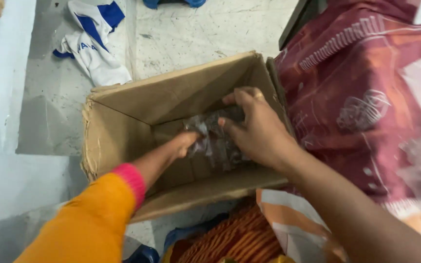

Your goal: Packing small plastic items into zipper bags and placing them into a cardboard box.

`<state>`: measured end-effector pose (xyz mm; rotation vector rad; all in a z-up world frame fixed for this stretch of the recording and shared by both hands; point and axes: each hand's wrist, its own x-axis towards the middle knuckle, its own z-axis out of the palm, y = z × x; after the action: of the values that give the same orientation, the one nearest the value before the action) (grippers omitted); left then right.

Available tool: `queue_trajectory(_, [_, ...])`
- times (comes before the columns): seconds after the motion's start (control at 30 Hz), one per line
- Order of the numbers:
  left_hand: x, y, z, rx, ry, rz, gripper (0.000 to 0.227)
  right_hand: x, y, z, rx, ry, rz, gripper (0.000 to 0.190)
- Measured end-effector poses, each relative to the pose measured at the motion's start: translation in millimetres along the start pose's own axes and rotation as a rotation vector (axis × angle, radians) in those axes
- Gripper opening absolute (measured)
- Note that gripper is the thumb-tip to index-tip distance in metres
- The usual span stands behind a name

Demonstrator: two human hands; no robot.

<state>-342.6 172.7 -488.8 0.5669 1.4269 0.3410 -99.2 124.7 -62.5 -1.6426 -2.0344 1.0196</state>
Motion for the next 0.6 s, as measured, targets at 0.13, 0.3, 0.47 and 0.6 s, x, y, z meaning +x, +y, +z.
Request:
queue_trajectory(0.13, [37.0,-49.8,-33.8,-0.074,-0.027,0.346,0.065,14.9,16.4,5.7,-0.129,0.012,-0.032,0.048])
queue_trajectory(0.3, [31.0,-40.1,-12.3,0.178,0.029,0.237,0.059,32.8,12.4,1.9,-0.228,0.011,0.006,0.043])
queue_trajectory(0.47, [17.0,-42.4,-10.5,0.396,0.113,0.141,0.053,40.7,26.1,28.8,-0.261,-0.122,0.051,0.047])
queue_trajectory(0.6, [-3.4,-48.4,-4.2,0.570,0.171,0.072,0.049,36.4,39.2,43.5,-0.379,-0.196,-0.021,0.052])
